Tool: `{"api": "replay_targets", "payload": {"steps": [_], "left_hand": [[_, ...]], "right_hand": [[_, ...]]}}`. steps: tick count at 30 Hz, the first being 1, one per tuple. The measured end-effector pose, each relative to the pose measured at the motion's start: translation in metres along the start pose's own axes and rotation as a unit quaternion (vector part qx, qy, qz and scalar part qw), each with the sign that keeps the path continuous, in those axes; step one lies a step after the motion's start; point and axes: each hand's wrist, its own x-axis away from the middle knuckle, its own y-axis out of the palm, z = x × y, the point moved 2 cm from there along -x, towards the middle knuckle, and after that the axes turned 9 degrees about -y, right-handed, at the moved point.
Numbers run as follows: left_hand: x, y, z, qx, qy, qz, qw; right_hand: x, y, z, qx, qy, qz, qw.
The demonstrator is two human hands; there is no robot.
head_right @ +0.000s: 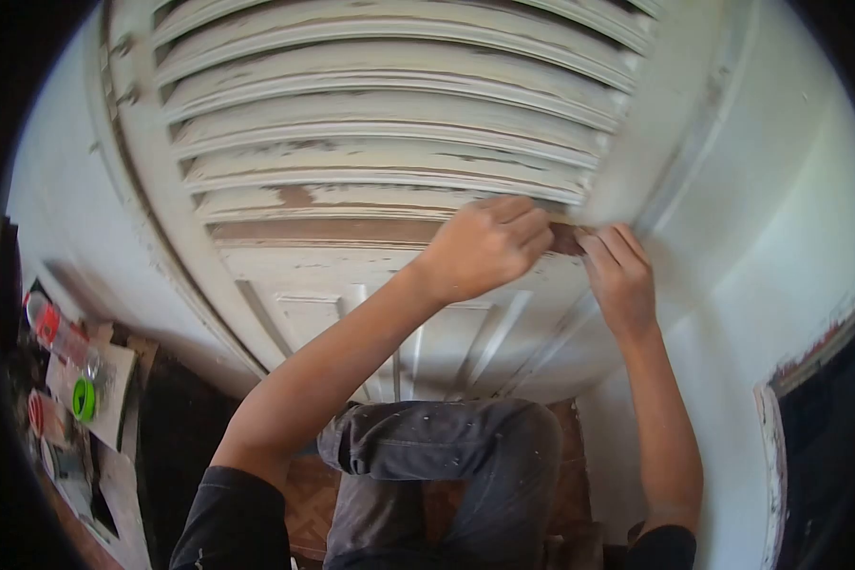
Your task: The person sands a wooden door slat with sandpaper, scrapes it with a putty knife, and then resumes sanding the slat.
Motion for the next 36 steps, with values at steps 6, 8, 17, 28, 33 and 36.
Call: {"api": "replay_targets", "payload": {"steps": [6, 8, 17, 28, 33, 36], "left_hand": [[0.045, -0.071, -0.051, 0.004, 0.016, -0.013, 1.0], [0.064, -0.105, -0.07, -0.063, 0.01, -0.043, 0.997], [0.132, -0.248, -0.14, -0.153, -0.056, -0.116, 0.98], [0.135, -0.257, -0.135, -0.174, -0.116, -0.133, 0.969], [0.088, -0.184, -0.093, -0.12, -0.084, -0.123, 0.982], [0.065, -0.143, -0.071, -0.091, -0.063, -0.116, 0.987]], "right_hand": [[-0.059, 0.031, -0.056, -0.058, -0.036, 0.022, 0.997], [-0.085, 0.044, -0.082, -0.086, -0.057, 0.04, 0.994], [-0.192, 0.116, -0.185, -0.155, -0.121, 0.103, 0.975], [-0.207, 0.13, -0.202, -0.098, -0.145, 0.126, 0.976], [-0.137, 0.094, -0.126, -0.082, -0.154, 0.107, 0.979], [-0.099, 0.068, -0.087, -0.077, -0.136, 0.063, 0.986]]}}
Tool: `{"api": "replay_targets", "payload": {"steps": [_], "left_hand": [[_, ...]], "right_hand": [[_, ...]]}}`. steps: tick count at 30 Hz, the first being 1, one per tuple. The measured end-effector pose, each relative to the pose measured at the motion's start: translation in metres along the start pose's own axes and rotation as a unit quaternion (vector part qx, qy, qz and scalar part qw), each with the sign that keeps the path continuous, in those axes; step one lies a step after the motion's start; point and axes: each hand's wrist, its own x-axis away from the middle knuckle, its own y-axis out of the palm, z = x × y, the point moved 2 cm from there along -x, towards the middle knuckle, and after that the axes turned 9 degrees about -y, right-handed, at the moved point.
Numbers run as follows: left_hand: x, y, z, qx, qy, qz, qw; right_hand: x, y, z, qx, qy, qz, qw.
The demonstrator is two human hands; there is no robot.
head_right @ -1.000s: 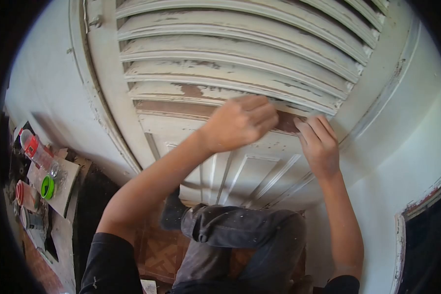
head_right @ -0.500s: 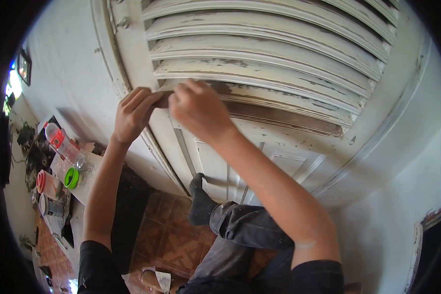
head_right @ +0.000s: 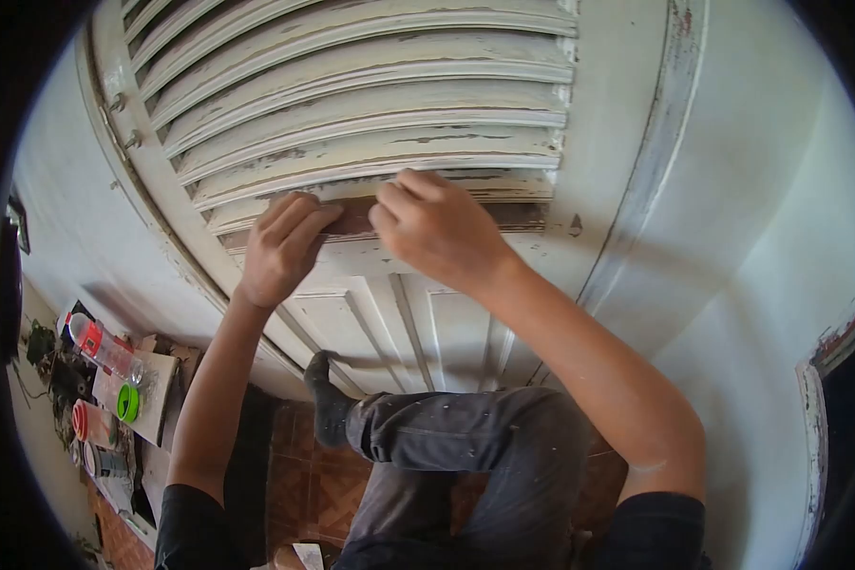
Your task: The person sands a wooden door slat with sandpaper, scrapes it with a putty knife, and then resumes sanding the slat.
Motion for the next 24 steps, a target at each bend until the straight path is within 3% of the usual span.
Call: {"api": "replay_targets", "payload": {"steps": [7, 9, 11, 15, 24], "left_hand": [[-0.056, 0.073, 0.071, 0.051, 0.043, 0.037, 0.997], [-0.068, 0.091, 0.089, 0.065, 0.039, 0.049, 0.996], [-0.079, 0.105, 0.107, 0.069, 0.023, 0.059, 0.996], [-0.084, 0.113, 0.109, 0.116, -0.005, 0.113, 0.987], [-0.087, 0.117, 0.11, 0.11, -0.01, 0.101, 0.989]], "right_hand": [[0.089, -0.063, 0.043, 0.03, 0.035, -0.032, 0.998], [0.105, -0.078, 0.046, 0.035, 0.123, -0.077, 0.989], [0.119, -0.087, 0.048, 0.046, 0.137, -0.069, 0.987], [0.116, -0.087, 0.05, 0.073, 0.161, -0.07, 0.982], [0.118, -0.082, 0.051, 0.079, 0.161, -0.091, 0.98]]}}
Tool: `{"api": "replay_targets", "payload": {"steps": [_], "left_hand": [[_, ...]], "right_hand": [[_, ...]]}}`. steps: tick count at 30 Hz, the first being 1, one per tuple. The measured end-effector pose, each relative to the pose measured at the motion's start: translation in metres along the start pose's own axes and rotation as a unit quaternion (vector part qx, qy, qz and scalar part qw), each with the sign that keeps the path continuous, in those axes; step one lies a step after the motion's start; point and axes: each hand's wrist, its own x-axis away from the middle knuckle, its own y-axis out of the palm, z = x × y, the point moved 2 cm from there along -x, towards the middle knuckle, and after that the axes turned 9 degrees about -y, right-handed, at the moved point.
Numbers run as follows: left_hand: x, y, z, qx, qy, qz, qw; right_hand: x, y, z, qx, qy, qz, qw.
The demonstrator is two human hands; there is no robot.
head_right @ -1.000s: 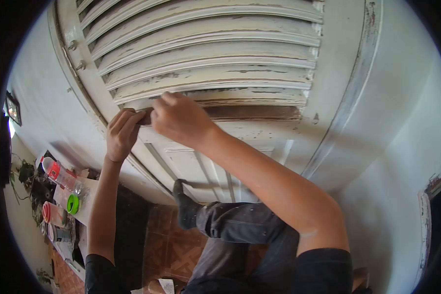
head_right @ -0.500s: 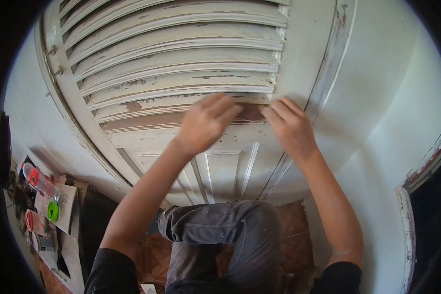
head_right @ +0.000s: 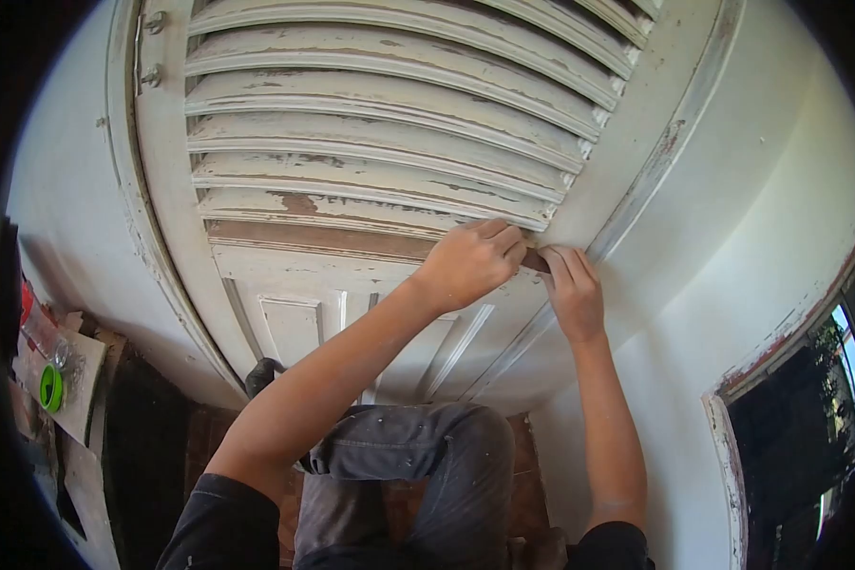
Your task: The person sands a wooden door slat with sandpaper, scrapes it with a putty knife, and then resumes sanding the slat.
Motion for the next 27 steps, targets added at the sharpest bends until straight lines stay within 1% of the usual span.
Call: {"api": "replay_targets", "payload": {"steps": [3, 7, 9, 13, 15, 18, 24, 27], "left_hand": [[0.0, -0.003, -0.001, 0.002, 0.024, 0.007, 1.0], [-0.001, -0.004, -0.001, -0.012, 0.035, -0.009, 0.999], [-0.002, -0.004, -0.002, -0.013, 0.035, -0.01, 0.999], [-0.003, -0.006, -0.002, -0.019, 0.052, -0.026, 0.998], [-0.004, -0.008, -0.003, -0.024, 0.059, -0.032, 0.997], [-0.005, -0.01, -0.003, -0.017, 0.061, -0.046, 0.997], [-0.004, -0.02, -0.01, -0.023, 0.073, -0.046, 0.996], [0.004, -0.03, -0.018, -0.025, 0.073, -0.077, 0.994]], "right_hand": [[0.002, 0.002, 0.0, -0.001, 0.018, 0.003, 1.0], [0.004, 0.0, 0.0, -0.011, 0.025, 0.015, 1.0], [0.006, 0.0, 0.003, -0.032, 0.008, 0.024, 0.999], [0.005, -0.004, 0.004, -0.026, 0.017, 0.041, 0.999], [0.003, -0.009, 0.004, 0.012, -0.004, 0.054, 0.998], [0.003, -0.007, 0.005, 0.015, -0.012, 0.061, 0.998], [-0.003, -0.006, 0.002, 0.003, -0.022, 0.043, 0.999], [-0.012, -0.005, -0.008, 0.002, -0.024, 0.037, 0.999]]}}
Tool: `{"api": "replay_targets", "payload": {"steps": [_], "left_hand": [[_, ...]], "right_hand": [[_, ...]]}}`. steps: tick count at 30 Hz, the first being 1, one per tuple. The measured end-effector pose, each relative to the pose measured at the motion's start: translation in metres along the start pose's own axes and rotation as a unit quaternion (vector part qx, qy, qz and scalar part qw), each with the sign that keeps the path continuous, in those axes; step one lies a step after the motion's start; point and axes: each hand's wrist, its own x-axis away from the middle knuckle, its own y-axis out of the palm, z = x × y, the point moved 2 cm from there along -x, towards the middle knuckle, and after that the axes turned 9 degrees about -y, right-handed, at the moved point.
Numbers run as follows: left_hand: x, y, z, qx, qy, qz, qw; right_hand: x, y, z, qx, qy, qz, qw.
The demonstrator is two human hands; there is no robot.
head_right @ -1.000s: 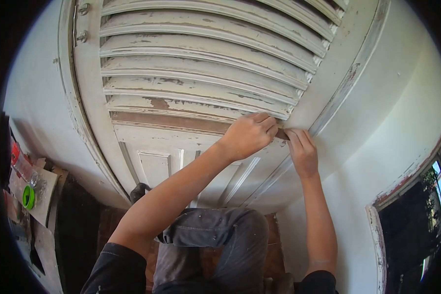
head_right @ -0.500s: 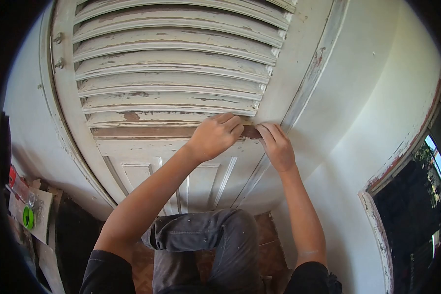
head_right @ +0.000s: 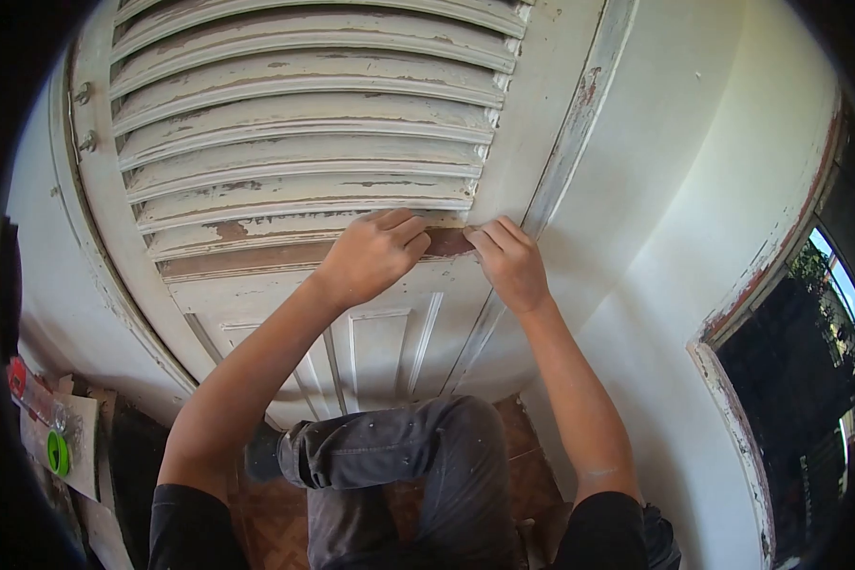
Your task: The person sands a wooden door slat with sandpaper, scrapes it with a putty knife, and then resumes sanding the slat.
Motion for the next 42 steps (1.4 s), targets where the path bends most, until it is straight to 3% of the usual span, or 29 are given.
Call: {"api": "replay_targets", "payload": {"steps": [17, 27, 34, 42], "left_hand": [[0.103, -0.121, -0.085, -0.079, 0.005, -0.01, 0.997], [0.177, -0.228, -0.142, -0.18, -0.055, -0.045, 0.981], [0.185, -0.232, -0.142, -0.222, -0.092, -0.056, 0.969], [0.141, -0.179, -0.106, -0.135, -0.104, -0.054, 0.984]], "right_hand": [[-0.112, 0.054, -0.107, -0.07, -0.083, 0.038, 0.993], [-0.208, 0.122, -0.199, -0.107, -0.17, 0.105, 0.974], [-0.217, 0.134, -0.21, -0.122, -0.183, 0.145, 0.965], [-0.158, 0.102, -0.148, -0.117, -0.158, 0.12, 0.973]]}}
